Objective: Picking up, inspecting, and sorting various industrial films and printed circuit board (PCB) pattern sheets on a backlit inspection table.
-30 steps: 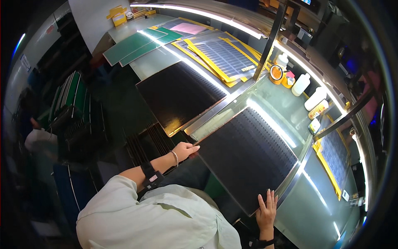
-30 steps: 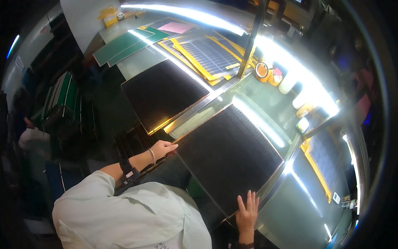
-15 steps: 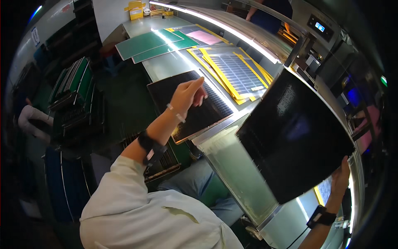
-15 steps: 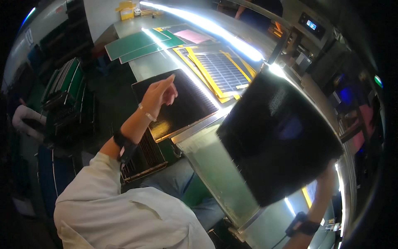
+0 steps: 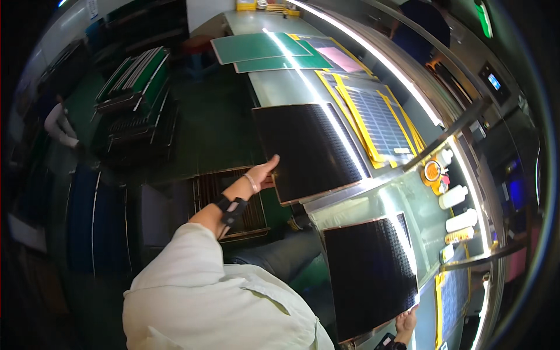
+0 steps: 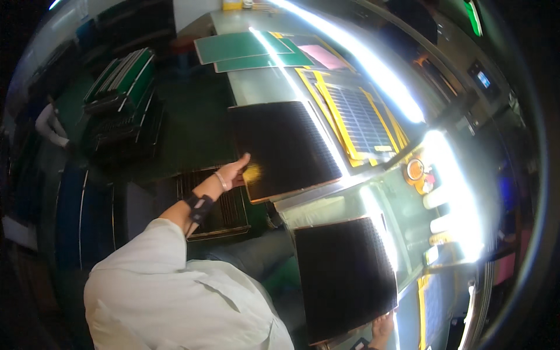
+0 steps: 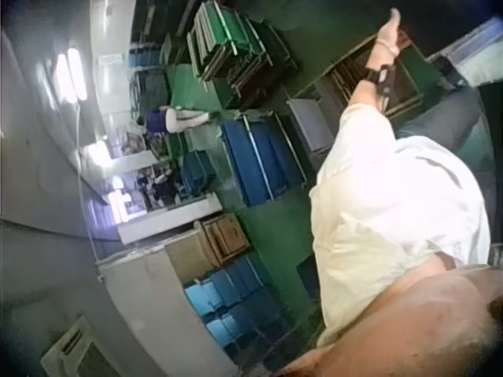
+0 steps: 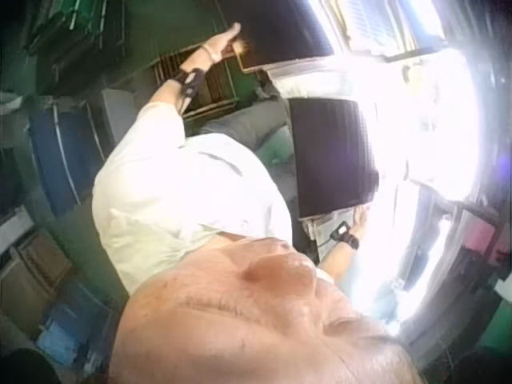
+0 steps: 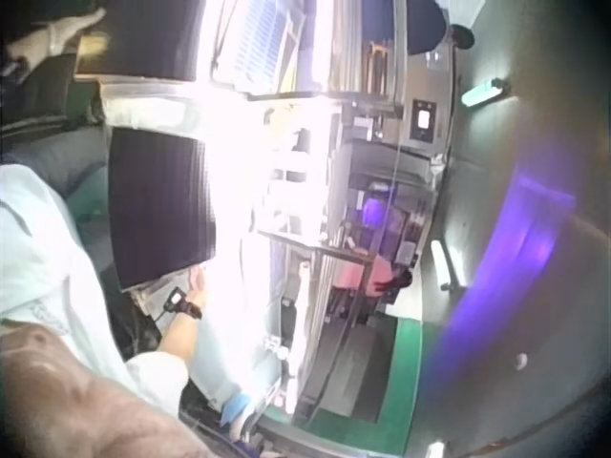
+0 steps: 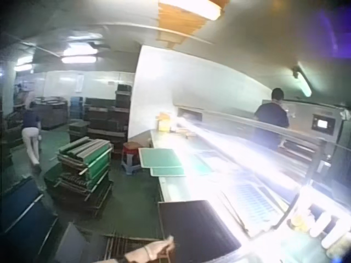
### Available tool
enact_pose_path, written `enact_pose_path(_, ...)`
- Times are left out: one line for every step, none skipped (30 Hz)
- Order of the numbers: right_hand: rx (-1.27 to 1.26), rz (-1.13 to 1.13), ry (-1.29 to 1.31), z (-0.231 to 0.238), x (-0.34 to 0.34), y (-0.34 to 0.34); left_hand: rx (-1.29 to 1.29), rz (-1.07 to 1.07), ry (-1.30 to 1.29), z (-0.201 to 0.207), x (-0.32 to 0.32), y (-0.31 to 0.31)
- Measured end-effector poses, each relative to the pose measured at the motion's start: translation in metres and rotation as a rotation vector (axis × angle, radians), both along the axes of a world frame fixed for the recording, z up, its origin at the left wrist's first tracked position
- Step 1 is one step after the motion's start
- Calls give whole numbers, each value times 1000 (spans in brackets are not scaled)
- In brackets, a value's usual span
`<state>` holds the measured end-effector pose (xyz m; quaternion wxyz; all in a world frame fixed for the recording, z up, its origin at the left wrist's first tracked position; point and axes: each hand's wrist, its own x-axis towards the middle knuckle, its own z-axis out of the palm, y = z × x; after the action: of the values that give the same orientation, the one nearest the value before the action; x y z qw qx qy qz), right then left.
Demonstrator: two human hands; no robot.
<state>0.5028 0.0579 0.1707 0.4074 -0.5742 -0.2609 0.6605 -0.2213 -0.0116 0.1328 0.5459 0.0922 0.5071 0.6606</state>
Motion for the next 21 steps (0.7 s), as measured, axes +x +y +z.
enact_pose_path(-3,37,2,18,-9,2,67,56,55,-4,0,1)
enact_pose_path(-74,88,-377,38,-19,-5,-64,145,278,4,3,2)
enact_pose_path(-133,131,-757,58,-29,-12,-196,233,497,12,7,4)
enact_pose_path(-40,115,-1008,72,-40,-23,-98,379,490,-1,11,10)
enact_pose_path(126,104,-1116,88,-54,-41,-145,382,569,8,15,9)
enact_pose_path(251,126,-1148,107,-71,-65,62,455,455,22,23,8)
enact_pose_path(334,179,-1112,124,-93,-90,268,521,339,41,32,3)
enact_pose_path(367,266,-1001,138,-116,-114,314,413,37,60,35,-3)
enact_pose_path(374,362,-865,147,-143,-135,359,299,-262,71,34,-8)
enact_pose_path(376,457,-643,159,-182,-157,338,254,-288,70,34,-9)
enact_pose_path(372,541,-419,170,-224,-174,318,203,-314,68,36,-10)
enact_pose_path(348,525,-385,172,-253,-184,351,187,-337,72,40,-15)
enact_pose_path(326,510,-349,169,-278,-186,386,171,-358,80,44,-22)
enact_pose_path(373,488,-293,163,-295,-182,386,190,-391,82,47,-31)
enact_pose_path(419,466,-237,154,-314,-176,393,134,-401,84,46,-42)
enact_pose_path(427,380,-76,152,-337,-166,449,60,-430,74,43,-51)
enact_pose_path(429,288,84,146,-355,-155,504,-19,-458,66,42,-59)
enact_pose_path(407,257,113,119,-354,-128,517,-66,-536,66,42,-67)
enact_pose_path(382,230,146,99,-351,-100,471,-124,-550,60,41,-72)
enact_pose_path(386,227,265,107,-360,-90,503,-144,-527,64,41,-80)
enact_pose_path(384,238,383,119,-373,-79,539,-149,-504,73,42,-92)
